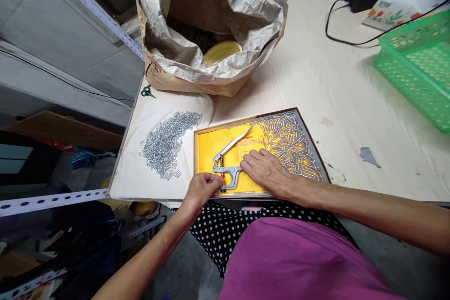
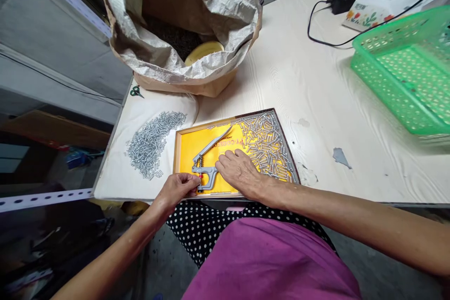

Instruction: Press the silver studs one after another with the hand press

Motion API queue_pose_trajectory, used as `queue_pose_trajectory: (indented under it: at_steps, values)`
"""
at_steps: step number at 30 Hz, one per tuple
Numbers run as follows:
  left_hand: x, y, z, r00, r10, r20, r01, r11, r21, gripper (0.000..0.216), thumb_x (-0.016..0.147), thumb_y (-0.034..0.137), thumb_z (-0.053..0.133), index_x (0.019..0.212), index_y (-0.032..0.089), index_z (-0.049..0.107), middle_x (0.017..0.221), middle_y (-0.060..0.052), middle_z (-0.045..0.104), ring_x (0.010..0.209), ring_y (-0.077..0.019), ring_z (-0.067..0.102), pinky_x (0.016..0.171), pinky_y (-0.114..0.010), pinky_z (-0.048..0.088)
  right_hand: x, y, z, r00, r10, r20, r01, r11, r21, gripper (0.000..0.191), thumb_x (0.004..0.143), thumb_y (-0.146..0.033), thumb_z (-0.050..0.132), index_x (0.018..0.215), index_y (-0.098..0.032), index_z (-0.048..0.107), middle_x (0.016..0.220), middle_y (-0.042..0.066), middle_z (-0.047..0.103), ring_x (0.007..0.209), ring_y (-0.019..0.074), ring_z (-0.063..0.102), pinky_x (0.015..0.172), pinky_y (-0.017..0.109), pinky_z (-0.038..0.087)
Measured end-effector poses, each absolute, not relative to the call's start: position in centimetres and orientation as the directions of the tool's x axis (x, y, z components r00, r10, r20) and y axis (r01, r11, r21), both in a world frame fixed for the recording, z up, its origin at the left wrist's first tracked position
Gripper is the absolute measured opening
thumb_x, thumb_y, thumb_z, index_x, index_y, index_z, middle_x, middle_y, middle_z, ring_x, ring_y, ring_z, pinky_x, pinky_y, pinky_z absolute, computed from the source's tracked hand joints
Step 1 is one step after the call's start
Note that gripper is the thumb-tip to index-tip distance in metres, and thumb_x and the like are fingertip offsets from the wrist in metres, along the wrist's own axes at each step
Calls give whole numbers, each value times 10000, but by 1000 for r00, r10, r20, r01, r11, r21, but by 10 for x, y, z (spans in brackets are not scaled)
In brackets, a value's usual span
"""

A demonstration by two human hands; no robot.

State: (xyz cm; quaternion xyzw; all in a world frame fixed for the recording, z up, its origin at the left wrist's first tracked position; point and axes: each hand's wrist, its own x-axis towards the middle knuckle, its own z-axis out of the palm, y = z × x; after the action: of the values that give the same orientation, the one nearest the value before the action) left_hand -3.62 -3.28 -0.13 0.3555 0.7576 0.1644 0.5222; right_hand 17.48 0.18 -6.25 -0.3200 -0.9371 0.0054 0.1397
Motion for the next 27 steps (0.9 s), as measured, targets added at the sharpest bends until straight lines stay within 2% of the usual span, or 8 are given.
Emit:
queue_pose_trajectory:
  at_steps: [2,6,12,17,20,22,25,27]
  values:
    - [-36,-34,-2,-217,748,-627,465,644,607,266,655,426,705,633,167,650,545,11,601,515,-127,535,550,-245,423,175,2,-62,-746,608,273,602,790,-114,162,939,-63,470,886,-193,551,834,57,592,803,218,438,688,351,270]
    - [-39,-37,-3,-193,881,-433,686,436,582,250,694,414,639,664,172,691,689,-41,698,646,-173,618,631,-270,446,175,1,-64,-741,612,275,602,788,-130,165,936,-60,461,898,-195,547,844,60,588,810,221,425,687,348,267]
    - [-46,-35,-6,-127,822,-556,664,486,568,347,690,502,613,577,174,621,509,2,565,494,-131,495,504,-242,336,174,1,-64,-749,619,236,607,784,-128,195,933,-41,434,922,-195,553,885,62,598,828,226,441,709,355,287]
    - [-47,-34,-11,-108,829,-549,655,475,588,341,673,495,644,552,179,601,476,18,531,466,-120,457,492,-236,328,174,2,-56,-773,618,145,600,786,-152,200,957,-63,429,962,-191,581,921,70,627,841,224,480,707,359,311]
    - [-47,-35,-12,-121,829,-546,658,479,581,344,678,502,640,573,175,619,494,9,550,487,-132,481,498,-239,338,176,6,-50,-779,622,83,605,780,-161,144,977,-133,475,985,-203,601,945,65,648,887,234,521,742,368,342]
    - [-46,-35,-11,-130,830,-542,668,477,571,347,687,500,632,571,173,620,501,4,561,497,-138,495,505,-240,349,180,12,-45,-778,623,82,602,776,-186,97,976,-267,553,1016,-201,613,1059,87,657,972,258,536,801,390,369]
    - [-45,-35,-9,-131,828,-546,684,474,555,342,697,488,629,562,174,612,493,5,559,499,-142,503,518,-245,365,186,28,-39,-741,651,163,619,757,-212,496,870,-531,681,1193,-166,588,1401,182,519,1192,342,469,919,458,377]
    - [-45,-34,-8,-140,825,-548,689,479,544,334,694,484,632,570,174,616,497,4,563,506,-147,512,524,-250,371,188,42,-37,-723,665,185,633,746,-207,726,786,-630,721,1295,-143,543,1475,220,440,1267,388,411,964,502,360]
